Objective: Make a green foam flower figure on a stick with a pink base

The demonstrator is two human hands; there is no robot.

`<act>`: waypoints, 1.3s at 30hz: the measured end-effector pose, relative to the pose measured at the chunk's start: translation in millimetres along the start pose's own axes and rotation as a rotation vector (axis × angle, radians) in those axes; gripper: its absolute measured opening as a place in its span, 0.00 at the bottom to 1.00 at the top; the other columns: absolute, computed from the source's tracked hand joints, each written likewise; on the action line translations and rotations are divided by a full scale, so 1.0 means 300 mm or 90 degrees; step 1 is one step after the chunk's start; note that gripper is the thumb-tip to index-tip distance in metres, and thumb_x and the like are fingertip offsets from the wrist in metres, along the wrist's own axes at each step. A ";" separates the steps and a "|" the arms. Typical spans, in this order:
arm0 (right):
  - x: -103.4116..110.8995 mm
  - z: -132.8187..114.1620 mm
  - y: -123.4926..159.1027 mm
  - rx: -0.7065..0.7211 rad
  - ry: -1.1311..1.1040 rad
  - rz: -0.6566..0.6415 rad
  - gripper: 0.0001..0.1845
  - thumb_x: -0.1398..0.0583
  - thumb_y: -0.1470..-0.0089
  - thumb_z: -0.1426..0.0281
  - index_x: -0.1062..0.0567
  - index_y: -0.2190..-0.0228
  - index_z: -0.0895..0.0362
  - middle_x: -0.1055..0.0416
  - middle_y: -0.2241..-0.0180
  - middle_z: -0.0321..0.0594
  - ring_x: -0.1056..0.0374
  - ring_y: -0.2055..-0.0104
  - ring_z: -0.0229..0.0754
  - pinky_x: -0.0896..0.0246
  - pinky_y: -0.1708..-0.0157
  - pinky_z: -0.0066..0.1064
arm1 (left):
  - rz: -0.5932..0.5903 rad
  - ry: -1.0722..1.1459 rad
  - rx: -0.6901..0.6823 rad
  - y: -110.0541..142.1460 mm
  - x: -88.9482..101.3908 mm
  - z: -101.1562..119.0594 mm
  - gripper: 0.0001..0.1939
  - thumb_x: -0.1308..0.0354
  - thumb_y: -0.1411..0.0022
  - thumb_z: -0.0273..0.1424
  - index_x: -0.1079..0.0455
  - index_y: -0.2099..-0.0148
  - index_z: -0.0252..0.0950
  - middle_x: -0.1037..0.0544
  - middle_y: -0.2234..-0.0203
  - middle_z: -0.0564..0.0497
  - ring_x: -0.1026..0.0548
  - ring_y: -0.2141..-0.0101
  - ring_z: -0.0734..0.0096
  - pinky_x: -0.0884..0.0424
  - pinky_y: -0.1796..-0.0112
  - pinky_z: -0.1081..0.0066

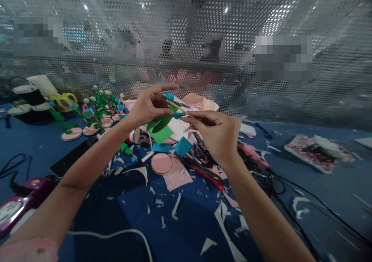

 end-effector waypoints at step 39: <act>-0.004 -0.011 -0.003 -0.132 -0.094 -0.038 0.11 0.34 0.57 0.63 0.21 0.73 0.59 0.25 0.79 0.39 0.28 0.80 0.41 0.33 0.81 0.28 | 0.045 0.060 0.158 -0.010 0.009 0.000 0.38 0.30 0.64 0.25 0.35 0.47 0.27 0.20 0.76 0.48 0.23 0.74 0.72 0.30 0.73 0.78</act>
Point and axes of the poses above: each hand's wrist, its own y-axis away from the middle knuckle, its own x-axis out of the back of the hand, z = x × y, the point moved 2 cm from there along -y, towards the middle knuckle
